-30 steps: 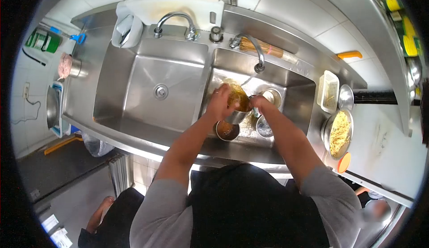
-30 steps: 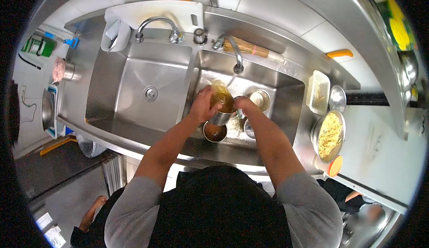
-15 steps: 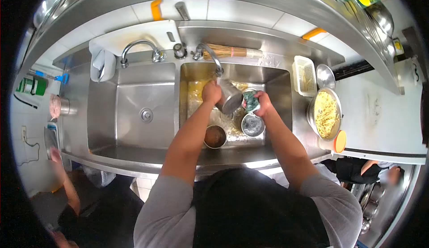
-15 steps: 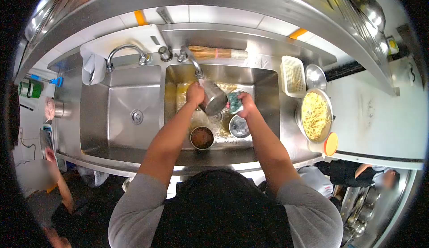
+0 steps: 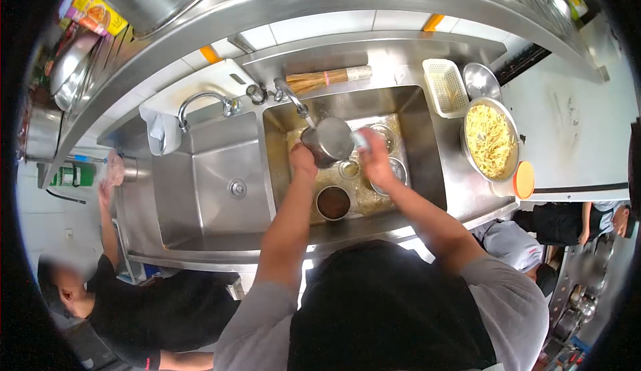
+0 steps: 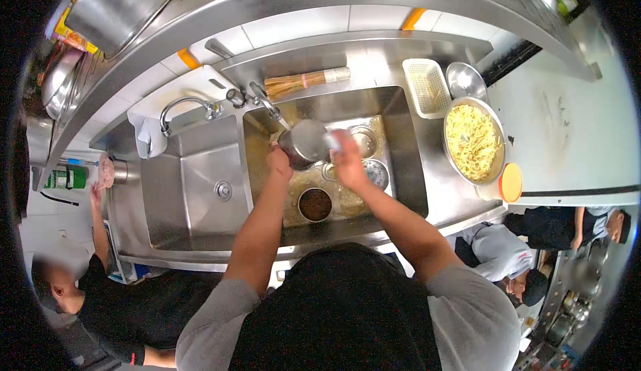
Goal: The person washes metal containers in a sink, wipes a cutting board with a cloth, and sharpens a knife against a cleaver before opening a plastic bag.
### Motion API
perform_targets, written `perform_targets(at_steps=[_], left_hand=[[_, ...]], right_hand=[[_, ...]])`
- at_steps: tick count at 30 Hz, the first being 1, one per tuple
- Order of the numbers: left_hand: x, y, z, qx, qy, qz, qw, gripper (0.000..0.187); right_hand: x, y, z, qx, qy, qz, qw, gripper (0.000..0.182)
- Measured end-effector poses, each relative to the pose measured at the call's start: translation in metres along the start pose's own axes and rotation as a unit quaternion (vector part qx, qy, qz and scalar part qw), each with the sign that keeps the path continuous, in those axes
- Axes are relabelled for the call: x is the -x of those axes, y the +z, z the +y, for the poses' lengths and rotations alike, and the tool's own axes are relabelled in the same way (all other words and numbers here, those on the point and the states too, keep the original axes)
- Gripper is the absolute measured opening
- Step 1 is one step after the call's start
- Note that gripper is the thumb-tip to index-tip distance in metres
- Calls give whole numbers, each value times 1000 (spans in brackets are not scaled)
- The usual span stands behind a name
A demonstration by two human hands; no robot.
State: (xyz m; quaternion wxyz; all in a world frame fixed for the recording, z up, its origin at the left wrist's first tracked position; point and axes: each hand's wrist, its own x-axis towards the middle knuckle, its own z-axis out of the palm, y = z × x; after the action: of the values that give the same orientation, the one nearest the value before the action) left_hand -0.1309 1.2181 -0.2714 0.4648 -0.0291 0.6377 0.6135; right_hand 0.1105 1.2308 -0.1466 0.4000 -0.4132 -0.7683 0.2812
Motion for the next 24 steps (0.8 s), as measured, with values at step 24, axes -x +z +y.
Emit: perform_targets(at_steps=[24], left_hand=[[193, 30, 57, -488, 477, -6, 731, 30]], right_hand=[[18, -38, -76, 50, -102, -120, 986, 54]])
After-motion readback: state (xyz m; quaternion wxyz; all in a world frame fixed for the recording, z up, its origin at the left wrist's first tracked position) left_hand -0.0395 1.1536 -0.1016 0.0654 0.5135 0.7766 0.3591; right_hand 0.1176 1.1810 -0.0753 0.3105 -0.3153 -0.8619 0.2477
